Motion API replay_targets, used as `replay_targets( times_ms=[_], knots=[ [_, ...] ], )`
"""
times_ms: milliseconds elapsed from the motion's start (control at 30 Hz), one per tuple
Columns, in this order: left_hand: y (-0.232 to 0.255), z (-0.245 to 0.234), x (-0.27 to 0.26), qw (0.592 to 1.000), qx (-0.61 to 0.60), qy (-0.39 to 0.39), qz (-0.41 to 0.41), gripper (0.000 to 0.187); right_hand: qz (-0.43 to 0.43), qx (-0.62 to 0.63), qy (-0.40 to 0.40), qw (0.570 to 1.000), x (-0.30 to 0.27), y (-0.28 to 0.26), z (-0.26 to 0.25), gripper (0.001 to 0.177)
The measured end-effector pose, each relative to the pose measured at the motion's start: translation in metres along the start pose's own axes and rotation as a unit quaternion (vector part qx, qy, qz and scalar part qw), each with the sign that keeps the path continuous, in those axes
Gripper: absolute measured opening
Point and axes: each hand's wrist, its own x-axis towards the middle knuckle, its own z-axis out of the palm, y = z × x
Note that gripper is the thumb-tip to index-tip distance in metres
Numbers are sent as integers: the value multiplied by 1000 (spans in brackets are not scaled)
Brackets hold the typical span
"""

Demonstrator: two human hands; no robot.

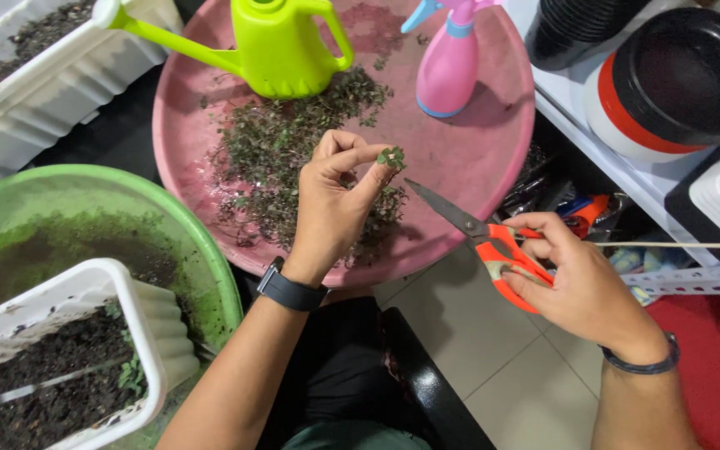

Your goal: Planting small plant cuttings into a soil tray using scissors and tweezers

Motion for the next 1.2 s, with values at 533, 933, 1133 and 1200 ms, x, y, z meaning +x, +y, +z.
replay_targets(
  times_ms=[533,933,1133,1200],
  knots=[
    [-1,7,-3,998,62,-10,-18,12,-10,16,-5,1000,1,-2,8,61],
    [-4,9,-4,998,69,-6,-7,10,10,28,-20,999,1,4,9,57],
    [-6,11,-6,998,66,-11,-6,11,-30,42,-14,999,5,10,14,56],
    [-7,11,-6,997,73,-12,0,11,-15,73,-29,997,6,10,15,56]
  ],
)
